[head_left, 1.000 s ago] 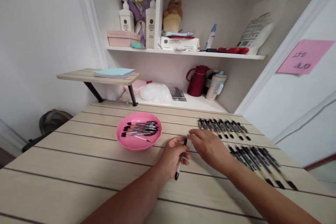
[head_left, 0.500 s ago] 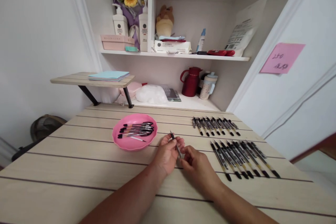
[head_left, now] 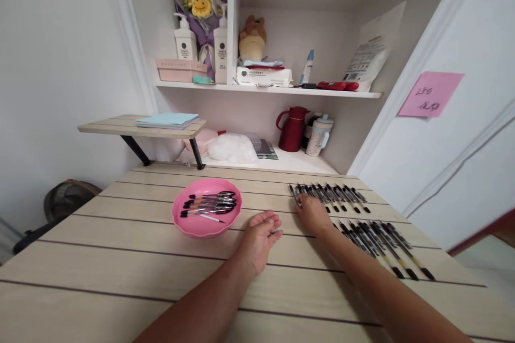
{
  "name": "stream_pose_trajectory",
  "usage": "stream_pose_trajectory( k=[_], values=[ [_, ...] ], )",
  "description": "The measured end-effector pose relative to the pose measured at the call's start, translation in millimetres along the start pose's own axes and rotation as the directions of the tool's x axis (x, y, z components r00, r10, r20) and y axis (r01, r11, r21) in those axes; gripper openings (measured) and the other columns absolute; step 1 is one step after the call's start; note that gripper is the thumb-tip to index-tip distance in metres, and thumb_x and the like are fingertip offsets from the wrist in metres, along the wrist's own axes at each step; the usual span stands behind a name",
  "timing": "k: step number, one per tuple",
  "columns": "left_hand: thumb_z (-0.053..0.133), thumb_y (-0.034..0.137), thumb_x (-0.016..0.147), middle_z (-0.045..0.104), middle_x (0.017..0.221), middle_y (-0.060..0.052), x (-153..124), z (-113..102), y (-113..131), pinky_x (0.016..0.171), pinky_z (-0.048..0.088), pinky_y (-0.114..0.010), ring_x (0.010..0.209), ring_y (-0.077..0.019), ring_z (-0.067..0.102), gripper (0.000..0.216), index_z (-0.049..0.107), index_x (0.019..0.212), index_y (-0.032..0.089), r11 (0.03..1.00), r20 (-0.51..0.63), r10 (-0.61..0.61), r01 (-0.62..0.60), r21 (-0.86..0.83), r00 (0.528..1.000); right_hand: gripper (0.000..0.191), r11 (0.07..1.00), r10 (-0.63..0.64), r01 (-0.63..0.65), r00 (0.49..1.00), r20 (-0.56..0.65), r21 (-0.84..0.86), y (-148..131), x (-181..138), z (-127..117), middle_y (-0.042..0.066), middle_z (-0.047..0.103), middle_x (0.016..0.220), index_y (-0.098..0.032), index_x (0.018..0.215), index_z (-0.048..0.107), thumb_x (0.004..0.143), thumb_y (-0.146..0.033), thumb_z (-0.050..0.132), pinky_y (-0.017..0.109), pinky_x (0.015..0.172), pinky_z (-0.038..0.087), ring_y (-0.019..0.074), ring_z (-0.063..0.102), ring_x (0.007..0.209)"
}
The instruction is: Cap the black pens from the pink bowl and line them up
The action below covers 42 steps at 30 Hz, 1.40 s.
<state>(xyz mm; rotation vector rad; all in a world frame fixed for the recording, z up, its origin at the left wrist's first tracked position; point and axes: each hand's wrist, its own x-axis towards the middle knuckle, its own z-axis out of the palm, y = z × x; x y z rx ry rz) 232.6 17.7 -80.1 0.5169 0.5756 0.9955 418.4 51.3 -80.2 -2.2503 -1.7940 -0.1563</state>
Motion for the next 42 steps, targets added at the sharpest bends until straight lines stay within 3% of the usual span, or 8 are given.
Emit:
stream_pose_trajectory(
  k=[12, 21, 27, 31, 36, 42],
  values=[
    [0.065, 0.016, 0.064, 0.062, 0.085, -0.008, 0.2, -0.8, 0.1, 0.081, 0.042, -0.034, 0.083, -0.0161, 0.058, 0.026, 0.058, 0.090, 0.016, 1.000, 0.010, 0.001, -0.001, 0.029, 1.000, 0.015, 0.997, 0.003, 0.000, 0.999, 0.040, -0.075, 2.0, 1.6, -1.1, 0.012, 0.065, 0.085, -0.013, 0.085, 0.057, 0.078, -0.016, 0.045, 0.026, 0.067, 0.036, 0.0195, 0.060, 0.080],
    [0.064, 0.015, 0.065, 0.062, 0.084, -0.007, 1.8, -2.0, 0.0, 0.082, 0.042, -0.034, 0.083, -0.0160, 0.059, 0.023, 0.059, 0.087, 0.016, 1.000, 0.020, 0.001, -0.001, 0.025, 1.000, 0.018, 0.997, 0.024, -0.022, 0.999, 0.022, -0.068, -9.2, -5.0, -16.1, 0.015, 0.063, 0.088, -0.011, 0.086, 0.057, 0.079, -0.021, 0.043, 0.028, 0.066, 0.036, 0.0216, 0.059, 0.082],
    [0.063, 0.015, 0.065, 0.062, 0.088, -0.007, 0.5, -1.6, 0.5, 0.081, 0.042, -0.032, 0.082, -0.0153, 0.059, 0.022, 0.059, 0.086, 0.016, 0.999, 0.036, 0.018, -0.020, 0.046, 0.999, 0.018, 0.998, -0.064, 0.064, 0.997, 0.054, 0.001, -39.3, -45.4, -31.0, 0.009, 0.063, 0.082, -0.014, 0.081, 0.057, 0.082, -0.025, 0.042, 0.024, 0.059, 0.032, 0.0165, 0.058, 0.074],
    [0.064, 0.018, 0.064, 0.062, 0.087, -0.007, -1.6, 1.4, 1.3, 0.078, 0.042, -0.030, 0.082, -0.0152, 0.058, 0.022, 0.059, 0.086, 0.016, 0.984, 0.047, 0.088, -0.094, 0.151, 0.995, 0.022, 0.982, -0.160, 0.148, 0.982, 0.099, 0.119, -55.5, -85.4, -38.1, 0.008, 0.063, 0.076, -0.015, 0.077, 0.058, 0.083, -0.022, 0.038, 0.025, 0.056, 0.029, 0.0149, 0.056, 0.067],
    [0.061, 0.017, 0.064, 0.063, 0.077, -0.005, -4.6, 7.6, 2.5, 0.069, 0.041, -0.025, 0.071, -0.0132, 0.057, 0.019, 0.062, 0.084, 0.015, 0.872, 0.054, 0.239, -0.239, 0.427, 0.969, 0.017, 0.956, -0.234, 0.208, 0.966, 0.108, 0.208, -69.2, -117.9, -39.6, 0.006, 0.064, 0.075, -0.017, 0.073, 0.058, 0.078, -0.020, 0.042, 0.026, 0.055, 0.026, 0.0154, 0.057, 0.067],
    [0.056, 0.015, 0.064, 0.061, 0.064, -0.001, -3.6, 7.5, -1.0, 0.068, 0.040, -0.025, 0.062, -0.0116, 0.054, 0.017, 0.062, 0.079, 0.015, 0.772, 0.074, 0.333, -0.317, 0.551, 0.940, 0.018, 0.926, -0.252, 0.198, 0.958, 0.134, 0.321, -82.1, -126.8, -33.2, 0.005, 0.065, 0.078, -0.016, 0.075, 0.057, 0.079, -0.020, 0.040, 0.025, 0.057, 0.027, 0.0148, 0.057, 0.070]
  ],
)
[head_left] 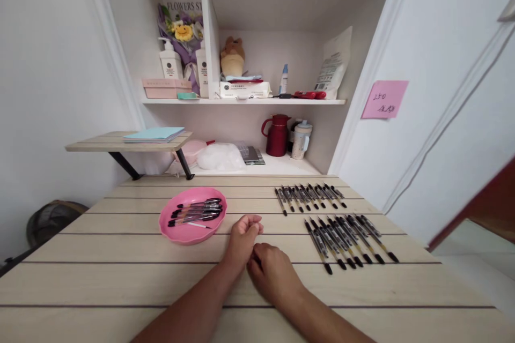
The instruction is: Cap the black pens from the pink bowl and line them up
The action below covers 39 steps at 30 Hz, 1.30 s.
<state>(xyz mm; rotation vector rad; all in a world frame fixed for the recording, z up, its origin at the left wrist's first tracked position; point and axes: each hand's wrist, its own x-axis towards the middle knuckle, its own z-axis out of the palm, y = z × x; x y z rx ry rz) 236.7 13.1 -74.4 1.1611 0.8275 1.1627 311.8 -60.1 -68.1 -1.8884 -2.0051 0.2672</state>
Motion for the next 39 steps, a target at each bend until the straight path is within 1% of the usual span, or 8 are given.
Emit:
stream_pose_trajectory(
  k=[3, 6, 11, 17, 21, 25, 31, 39],
  values=[
    [0.054, 0.015, 0.064, 0.060, 0.063, -0.001, 1.3, -0.9, -3.7, 0.068, 0.040, -0.025, 0.062, -0.0119, 0.054, 0.016, 0.061, 0.079, 0.016, 0.998, -0.009, 0.005, -0.005, 0.060, 1.000, 0.017, 1.000, -0.019, 0.019, 1.000, -0.005, 0.022, 2.4, -0.8, -0.3, 0.005, 0.064, 0.079, -0.017, 0.075, 0.057, 0.079, -0.020, 0.040, 0.024, 0.059, 0.028, 0.0143, 0.057, 0.071],
    [0.058, 0.016, 0.062, 0.059, 0.063, -0.001, 7.0, -0.2, -6.6, 0.068, 0.040, -0.026, 0.062, -0.0123, 0.053, 0.014, 0.062, 0.075, 0.017, 0.992, -0.001, 0.012, -0.011, 0.124, 1.000, 0.015, 0.999, -0.025, 0.025, 1.000, 0.015, -0.024, 8.3, -3.8, -6.5, 0.006, 0.065, 0.080, -0.017, 0.077, 0.058, 0.077, -0.020, 0.042, 0.025, 0.060, 0.029, 0.0154, 0.057, 0.072],
    [0.066, 0.012, 0.052, 0.059, 0.061, 0.000, 28.9, 14.5, -10.2, 0.073, 0.040, -0.029, 0.062, -0.0147, 0.051, 0.017, 0.065, 0.067, 0.020, 0.959, 0.121, 0.017, -0.050, 0.278, 0.992, 0.021, 0.990, -0.057, 0.069, 0.993, 0.101, -0.121, 14.9, -11.7, -16.2, 0.009, 0.067, 0.077, -0.017, 0.074, 0.062, 0.076, -0.028, 0.044, 0.026, 0.058, 0.031, 0.0197, 0.059, 0.071],
    [0.072, 0.013, 0.045, 0.059, 0.078, -0.003, 55.8, 50.8, -16.9, 0.093, 0.029, -0.034, 0.088, -0.0236, 0.050, 0.025, 0.065, 0.067, 0.023, 0.917, 0.216, 0.117, -0.189, 0.350, 0.969, 0.020, 0.990, -0.138, 0.141, 0.979, 0.148, -0.009, 19.6, -13.8, -15.6, 0.005, 0.068, 0.073, -0.018, 0.071, 0.064, 0.073, -0.023, 0.045, 0.025, 0.054, 0.029, 0.0167, 0.060, 0.065],
    [0.071, 0.013, 0.046, 0.058, 0.086, -0.005, 67.2, 63.5, -24.1, 0.100, 0.022, -0.034, 0.101, -0.0271, 0.045, 0.031, 0.065, 0.075, 0.025, 0.896, 0.238, 0.169, -0.249, 0.367, 0.957, 0.018, 0.987, -0.157, 0.150, 0.977, 0.145, 0.057, 24.8, -13.5, -17.8, 0.004, 0.068, 0.076, -0.019, 0.073, 0.063, 0.072, -0.024, 0.046, 0.024, 0.054, 0.029, 0.0161, 0.059, 0.066],
    [0.068, 0.013, 0.050, 0.059, 0.092, -0.005, 75.2, 65.0, -28.7, 0.101, 0.021, -0.035, 0.102, -0.0277, 0.045, 0.034, 0.067, 0.081, 0.027, 0.859, 0.279, 0.195, -0.300, 0.414, 0.940, 0.017, 0.987, -0.147, 0.134, 0.975, 0.165, 0.087, 26.1, -13.7, -21.0, 0.003, 0.068, 0.074, -0.019, 0.072, 0.063, 0.070, -0.026, 0.048, 0.024, 0.053, 0.028, 0.0161, 0.058, 0.063],
    [0.067, 0.015, 0.054, 0.062, 0.095, -0.004, 83.5, 64.4, -31.6, 0.102, 0.018, -0.037, 0.097, -0.0272, 0.048, 0.031, 0.069, 0.081, 0.028, 0.785, 0.344, 0.228, -0.381, 0.488, 0.911, 0.017, 0.984, -0.160, 0.143, 0.970, 0.185, 0.103, 26.7, -12.2, -22.2, 0.004, 0.068, 0.076, -0.020, 0.073, 0.063, 0.068, -0.026, 0.048, 0.025, 0.055, 0.030, 0.0182, 0.059, 0.067],
    [0.064, 0.019, 0.060, 0.062, 0.098, -0.006, 87.8, 62.6, -37.4, 0.099, 0.024, -0.038, 0.097, -0.0264, 0.050, 0.026, 0.069, 0.084, 0.027, 0.679, 0.381, 0.253, -0.444, 0.584, 0.889, 0.017, 0.984, -0.160, 0.140, 0.966, 0.204, 0.109, 25.8, -10.9, -25.1, 0.004, 0.068, 0.077, -0.019, 0.073, 0.063, 0.068, -0.026, 0.048, 0.025, 0.056, 0.031, 0.0187, 0.060, 0.068]
  ],
)
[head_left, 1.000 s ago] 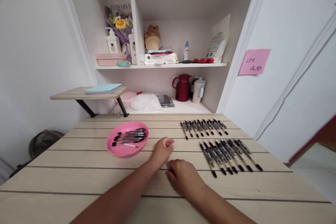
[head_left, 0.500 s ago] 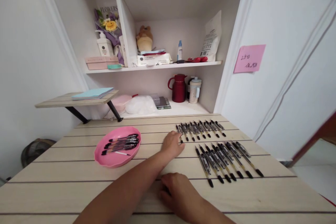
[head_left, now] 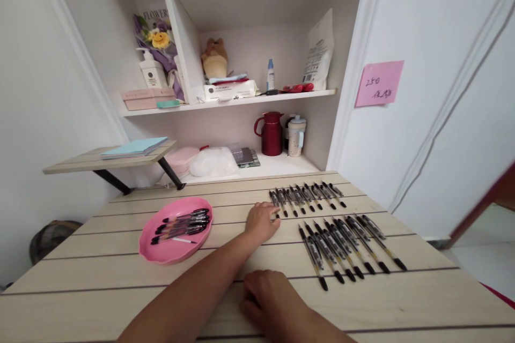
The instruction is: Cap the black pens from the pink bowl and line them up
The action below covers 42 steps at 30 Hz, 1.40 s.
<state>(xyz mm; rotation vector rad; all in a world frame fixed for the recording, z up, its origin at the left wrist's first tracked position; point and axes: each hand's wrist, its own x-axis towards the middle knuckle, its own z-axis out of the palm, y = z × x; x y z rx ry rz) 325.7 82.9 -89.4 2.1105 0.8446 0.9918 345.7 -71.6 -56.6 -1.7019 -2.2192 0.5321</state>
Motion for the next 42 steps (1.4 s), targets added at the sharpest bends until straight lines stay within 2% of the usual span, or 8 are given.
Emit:
stream_pose_trajectory(
  k=[9, 18, 28, 42],
  values=[
    [0.058, 0.020, 0.065, 0.062, 0.104, -0.004, 1.7, 0.3, 2.5, 0.100, 0.025, -0.036, 0.102, -0.0222, 0.049, 0.027, 0.067, 0.091, 0.024, 0.977, 0.061, -0.013, 0.000, 0.214, 0.998, 0.018, 1.000, 0.008, -0.007, 1.000, 0.021, -0.030, -2.9, -0.7, -4.2, 0.005, 0.068, 0.078, -0.019, 0.075, 0.063, 0.070, -0.025, 0.048, 0.025, 0.057, 0.032, 0.0187, 0.060, 0.070],
    [0.053, 0.026, 0.071, 0.061, 0.109, -0.003, 4.6, -0.9, 0.1, 0.095, 0.031, -0.033, 0.101, -0.0196, 0.050, 0.030, 0.064, 0.099, 0.022, 0.915, 0.136, 0.020, -0.073, 0.397, 0.990, 0.018, 0.999, -0.034, 0.033, 0.999, -0.024, -0.032, 1.4, 0.0, 1.1, 0.004, 0.068, 0.078, -0.019, 0.075, 0.063, 0.070, -0.025, 0.047, 0.025, 0.057, 0.033, 0.0187, 0.060, 0.070],
    [0.052, 0.028, 0.073, 0.060, 0.110, -0.003, 4.5, 0.2, -2.5, 0.094, 0.032, -0.033, 0.100, -0.0193, 0.051, 0.032, 0.062, 0.102, 0.022, 0.883, 0.139, 0.041, -0.101, 0.457, 0.989, 0.018, 0.999, -0.030, 0.028, 0.999, -0.034, -0.046, 3.0, 0.1, 4.9, 0.005, 0.068, 0.078, -0.019, 0.074, 0.063, 0.070, -0.027, 0.048, 0.025, 0.057, 0.032, 0.0189, 0.060, 0.070],
    [0.054, 0.025, 0.072, 0.061, 0.106, -0.003, 5.0, -0.2, -2.4, 0.095, 0.033, -0.033, 0.100, -0.0189, 0.051, 0.030, 0.062, 0.100, 0.022, 0.885, 0.140, 0.050, -0.108, 0.452, 0.989, 0.017, 0.998, -0.036, 0.034, 0.998, -0.047, -0.046, 3.1, 1.1, 4.2, 0.005, 0.068, 0.078, -0.019, 0.073, 0.063, 0.070, -0.026, 0.048, 0.025, 0.057, 0.032, 0.0186, 0.061, 0.071]
  ],
)
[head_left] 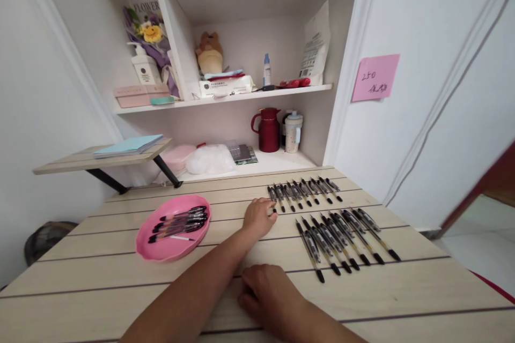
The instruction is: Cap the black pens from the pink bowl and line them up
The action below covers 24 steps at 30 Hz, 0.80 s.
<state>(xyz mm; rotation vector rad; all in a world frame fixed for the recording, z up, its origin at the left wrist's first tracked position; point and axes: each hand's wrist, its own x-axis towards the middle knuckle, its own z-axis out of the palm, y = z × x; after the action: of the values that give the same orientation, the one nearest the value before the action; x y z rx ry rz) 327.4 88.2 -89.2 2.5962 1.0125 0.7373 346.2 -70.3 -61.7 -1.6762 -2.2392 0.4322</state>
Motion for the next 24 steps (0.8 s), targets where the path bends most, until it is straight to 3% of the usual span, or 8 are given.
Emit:
stream_pose_trajectory(
  k=[5, 9, 14, 19, 21, 24],
  values=[
    [0.054, 0.029, 0.072, 0.061, 0.106, -0.005, -0.5, -3.0, 2.1, 0.091, 0.038, -0.032, 0.098, -0.0190, 0.052, 0.032, 0.061, 0.102, 0.021, 1.000, -0.013, -0.022, 0.021, -0.009, 1.000, 0.016, 1.000, 0.020, -0.020, 1.000, -0.002, 0.019, 0.8, -0.3, 1.4, 0.003, 0.068, 0.075, -0.020, 0.072, 0.062, 0.070, -0.027, 0.048, 0.025, 0.055, 0.029, 0.0170, 0.060, 0.067],
    [0.052, 0.029, 0.074, 0.060, 0.107, -0.005, -4.9, -22.3, 3.7, 0.090, 0.040, -0.027, 0.101, -0.0166, 0.052, 0.033, 0.060, 0.105, 0.019, 1.000, -0.014, -0.029, 0.029, -0.012, 0.999, 0.015, 1.000, 0.028, -0.028, 1.000, 0.001, 0.008, 1.6, -0.8, 2.6, 0.002, 0.067, 0.074, -0.020, 0.073, 0.062, 0.071, -0.028, 0.049, 0.025, 0.054, 0.027, 0.0159, 0.059, 0.067],
    [0.049, 0.026, 0.075, 0.056, 0.115, -0.005, -24.9, -89.6, -10.8, 0.094, 0.036, -0.027, 0.107, -0.0157, 0.049, 0.036, 0.056, 0.110, 0.019, 0.996, 0.001, -0.071, 0.071, 0.053, 0.997, 0.016, 1.000, 0.018, -0.018, 0.999, 0.029, -0.015, 0.7, -1.5, 0.7, 0.002, 0.067, 0.076, -0.020, 0.074, 0.062, 0.073, -0.027, 0.048, 0.025, 0.055, 0.027, 0.0155, 0.059, 0.069],
    [0.045, 0.020, 0.075, 0.055, 0.118, -0.006, -64.6, -171.1, -51.8, 0.095, 0.033, -0.031, 0.111, -0.0195, 0.047, 0.041, 0.051, 0.116, 0.019, 0.949, 0.062, -0.240, 0.221, 0.224, 0.969, 0.014, 1.000, 0.007, -0.007, 1.000, 0.026, 0.010, 1.3, -2.1, 1.4, 0.002, 0.066, 0.074, -0.020, 0.073, 0.061, 0.074, -0.026, 0.048, 0.024, 0.055, 0.026, 0.0143, 0.056, 0.068],
    [0.052, 0.015, 0.068, 0.057, 0.115, -0.010, -84.1, -188.7, -67.4, 0.090, 0.036, -0.034, 0.107, -0.0245, 0.050, 0.046, 0.052, 0.115, 0.017, 0.908, 0.112, -0.330, 0.282, 0.310, 0.937, 0.013, 1.000, 0.016, -0.016, 0.999, 0.034, 0.015, 1.8, -1.7, 2.9, 0.002, 0.065, 0.074, -0.019, 0.072, 0.060, 0.074, -0.024, 0.048, 0.024, 0.056, 0.026, 0.0137, 0.055, 0.068],
    [0.057, 0.012, 0.061, 0.061, 0.104, -0.012, -108.9, -193.3, -82.2, 0.076, 0.041, -0.032, 0.091, -0.0258, 0.058, 0.047, 0.057, 0.107, 0.017, 0.850, 0.178, -0.429, 0.328, 0.413, 0.886, 0.013, 0.999, 0.021, -0.022, 0.999, 0.033, 0.029, 2.0, -1.0, 5.2, 0.001, 0.064, 0.072, -0.020, 0.071, 0.059, 0.075, -0.023, 0.047, 0.023, 0.056, 0.026, 0.0128, 0.054, 0.066]
  ],
)
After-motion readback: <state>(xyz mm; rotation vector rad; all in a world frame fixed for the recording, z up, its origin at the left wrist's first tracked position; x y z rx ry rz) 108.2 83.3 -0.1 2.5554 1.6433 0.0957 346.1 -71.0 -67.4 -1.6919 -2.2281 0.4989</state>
